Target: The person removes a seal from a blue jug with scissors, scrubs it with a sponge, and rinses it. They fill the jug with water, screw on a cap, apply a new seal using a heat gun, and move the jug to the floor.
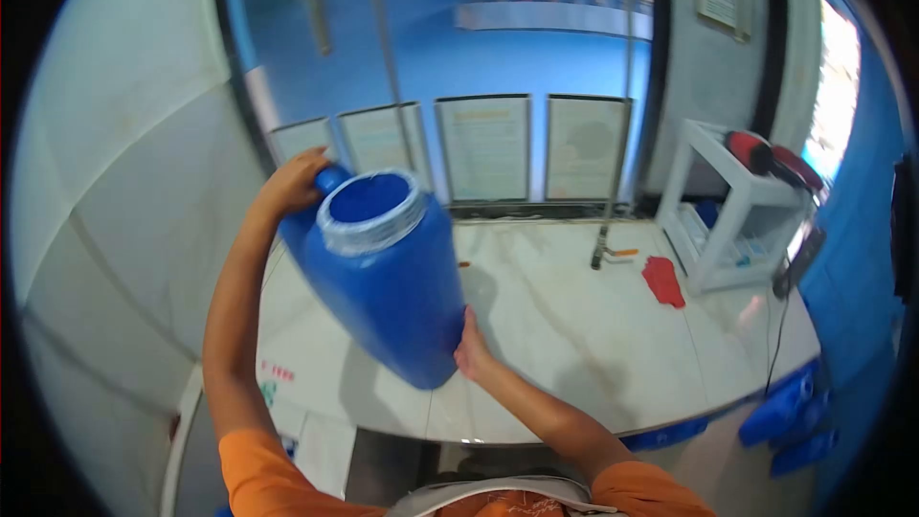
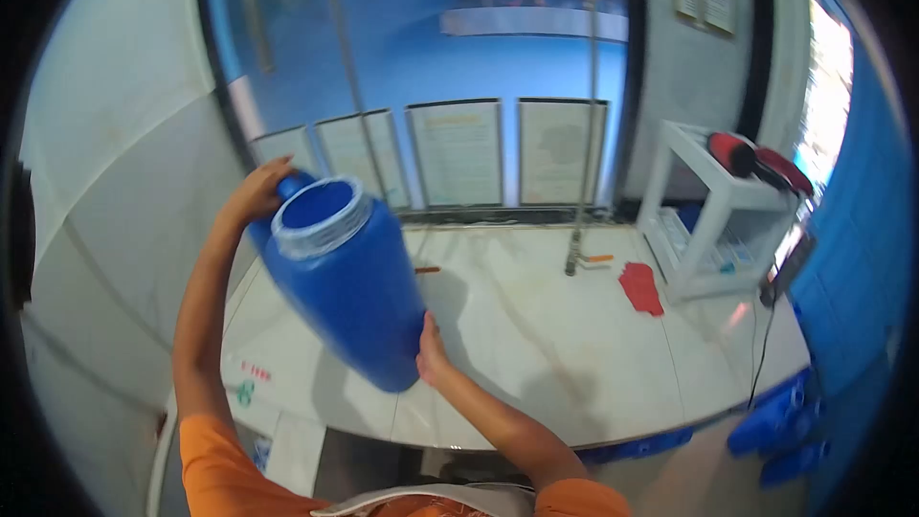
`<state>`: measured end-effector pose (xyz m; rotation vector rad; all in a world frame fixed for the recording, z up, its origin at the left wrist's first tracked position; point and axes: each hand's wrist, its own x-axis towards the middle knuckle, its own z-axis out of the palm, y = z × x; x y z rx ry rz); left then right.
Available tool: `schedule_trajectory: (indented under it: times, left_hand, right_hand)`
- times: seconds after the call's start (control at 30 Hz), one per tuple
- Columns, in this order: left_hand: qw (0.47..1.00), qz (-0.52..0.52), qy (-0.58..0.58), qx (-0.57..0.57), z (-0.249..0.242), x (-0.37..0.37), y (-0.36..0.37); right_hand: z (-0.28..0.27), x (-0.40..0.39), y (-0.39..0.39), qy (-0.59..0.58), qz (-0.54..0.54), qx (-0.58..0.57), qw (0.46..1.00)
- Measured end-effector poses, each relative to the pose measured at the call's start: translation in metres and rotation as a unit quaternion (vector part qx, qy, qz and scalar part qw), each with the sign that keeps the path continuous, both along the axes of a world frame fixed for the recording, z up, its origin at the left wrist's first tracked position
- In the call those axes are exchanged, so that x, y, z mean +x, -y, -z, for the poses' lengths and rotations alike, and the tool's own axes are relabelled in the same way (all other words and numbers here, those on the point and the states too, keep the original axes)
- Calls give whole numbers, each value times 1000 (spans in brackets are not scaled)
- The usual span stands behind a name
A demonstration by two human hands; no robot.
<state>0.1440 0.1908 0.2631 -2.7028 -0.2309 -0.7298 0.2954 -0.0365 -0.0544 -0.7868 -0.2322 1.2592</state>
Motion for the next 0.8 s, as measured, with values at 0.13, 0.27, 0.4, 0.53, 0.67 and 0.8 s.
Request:
schedule_trajectory:
  times: [0.13,0.27,0.4,0.53,0.67,0.8]
  left_hand:
    - [998,24,24,-53,10,12,-21]
    - [993,32,112,-7,31,12,-35]
    - [976,82,202,-6,46,16,-42]
    - [980,72,176,-56,41,19,-34]
    - [981,55,168,-85,38,16,24]
    - [991,-18,91,-92,30,0,116]
  right_hand:
    - [-57,-12,31,-1,17,-48,999]
    - [-23,-10,8,-39,61,-31,997]
    - [18,1,-11,-54,51,-48,996]
    - [-6,-12,25,-18,62,-89,994]
    - [-11,-15,84,-23,79,-100,992]
    - [-17,-7,161,-63,22,22,998]
